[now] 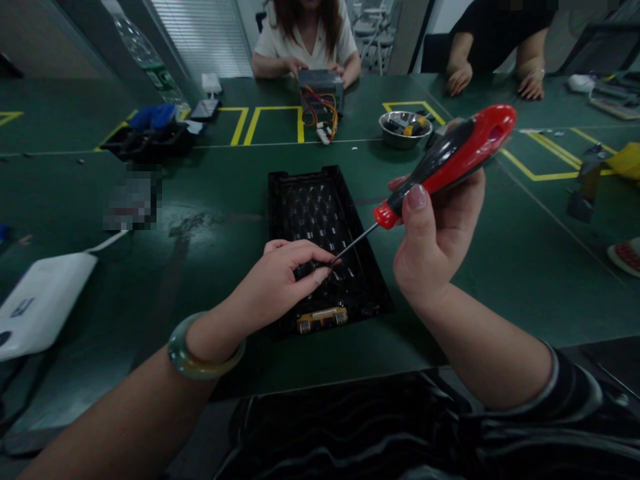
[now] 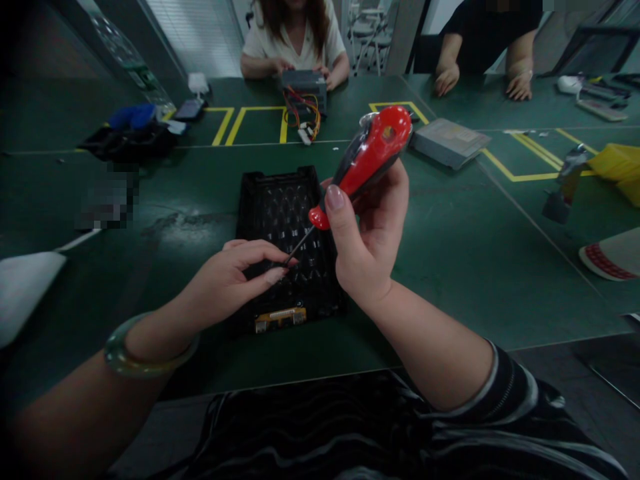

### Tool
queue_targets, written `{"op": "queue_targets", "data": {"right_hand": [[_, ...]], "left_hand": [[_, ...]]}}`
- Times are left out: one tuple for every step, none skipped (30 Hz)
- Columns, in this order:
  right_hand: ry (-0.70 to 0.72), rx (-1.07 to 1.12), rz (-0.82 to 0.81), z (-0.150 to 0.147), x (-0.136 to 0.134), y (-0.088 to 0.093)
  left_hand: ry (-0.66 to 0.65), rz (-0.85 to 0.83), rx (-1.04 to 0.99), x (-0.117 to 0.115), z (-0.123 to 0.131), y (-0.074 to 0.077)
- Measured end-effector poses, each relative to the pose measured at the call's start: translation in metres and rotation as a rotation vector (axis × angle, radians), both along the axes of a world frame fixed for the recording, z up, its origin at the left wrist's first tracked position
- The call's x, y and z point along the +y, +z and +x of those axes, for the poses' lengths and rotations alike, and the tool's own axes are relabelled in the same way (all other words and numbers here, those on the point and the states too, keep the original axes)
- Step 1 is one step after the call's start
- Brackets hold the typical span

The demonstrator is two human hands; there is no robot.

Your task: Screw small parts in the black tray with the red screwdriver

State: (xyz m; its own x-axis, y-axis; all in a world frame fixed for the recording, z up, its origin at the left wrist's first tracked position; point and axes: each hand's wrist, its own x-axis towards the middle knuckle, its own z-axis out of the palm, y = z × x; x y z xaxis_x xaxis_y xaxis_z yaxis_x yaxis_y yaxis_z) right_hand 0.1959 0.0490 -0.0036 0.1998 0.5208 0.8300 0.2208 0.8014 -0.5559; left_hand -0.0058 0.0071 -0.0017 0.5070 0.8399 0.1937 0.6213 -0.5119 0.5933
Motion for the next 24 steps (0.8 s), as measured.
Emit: {"op": "queue_targets", "data": {"right_hand": [[0.011,0.024,0.005,0.0,0.0,0.0],[0.031,0.046,0.012,-0.001,0.0,0.001],[0.06,0.064,0.016,0.0,0.0,0.001],[0.093,0.081,0.02,0.0,-0.001,0.001],[0.123,0.097,0.024,0.0,-0.001,0.002],[0.144,0.109,0.028,0.001,-0.001,0.002],[0.153,0.115,0.032,0.002,-0.002,0.002],[0.15,0.116,0.037,0.002,-0.001,0.002],[0.137,0.113,0.042,0.003,-0.001,0.002],[0.12,0.104,0.044,0.003,-0.001,0.001],[0.104,0.091,0.043,0.004,0.0,0.001],[0.091,0.078,0.044,0.004,0.001,0.0],[0.081,0.066,0.046,0.005,0.001,-0.002],[0.073,0.05,0.049,0.005,0.001,-0.003],[0.069,0.03,0.048,0.006,0.002,-0.005],[0.067,0.006,0.042,0.006,0.001,-0.007],[0.067,-0.023,0.028,0.006,0.001,-0.009],[0.069,-0.056,0.008,0.007,0.0,-0.011],[0.074,-0.09,-0.012,0.007,0.0,-0.012],[0.082,-0.12,-0.028,0.008,-0.001,-0.013],[0.092,-0.146,-0.04,0.008,-0.001,-0.014],[0.102,-0.17,-0.046,0.008,-0.002,-0.014],[0.112,-0.189,-0.049,0.009,-0.003,-0.014],[0.12,-0.203,-0.05,0.008,-0.003,-0.014]], "left_hand": [[-0.001,0.002,0.0,0.0,0.0,0.0],[-0.002,0.005,-0.001,0.0,-0.001,-0.001],[-0.003,0.007,-0.002,0.001,-0.001,-0.002],[-0.003,0.01,-0.006,0.001,-0.001,-0.002],[-0.002,0.013,-0.011,0.001,-0.002,-0.003],[0.003,0.018,-0.015,0.001,-0.002,-0.004],[0.008,0.023,-0.017,0.002,-0.002,-0.004],[0.016,0.031,-0.016,0.002,-0.003,-0.004],[0.024,0.04,-0.011,0.002,-0.003,-0.004],[0.032,0.052,-0.003,0.001,-0.003,-0.004],[0.038,0.064,0.004,0.001,-0.003,-0.004],[0.043,0.073,0.011,0.001,-0.003,-0.004],[0.047,0.08,0.018,0.001,-0.003,-0.004],[0.051,0.086,0.023,0.0,-0.003,-0.004],[0.049,0.091,0.03,0.0,-0.003,-0.004],[0.046,0.099,0.04,0.0,-0.003,-0.005],[0.042,0.108,0.055,0.0,-0.003,-0.005],[0.037,0.12,0.074,0.0,-0.003,-0.005],[0.033,0.133,0.093,-0.001,-0.003,-0.005],[0.031,0.145,0.112,-0.001,-0.003,-0.005],[0.033,0.153,0.128,-0.001,-0.002,-0.004],[0.035,0.153,0.138,-0.002,-0.002,-0.004],[0.034,0.146,0.142,-0.002,-0.001,-0.003],[0.033,0.135,0.137,-0.003,0.0,-0.002]]}}
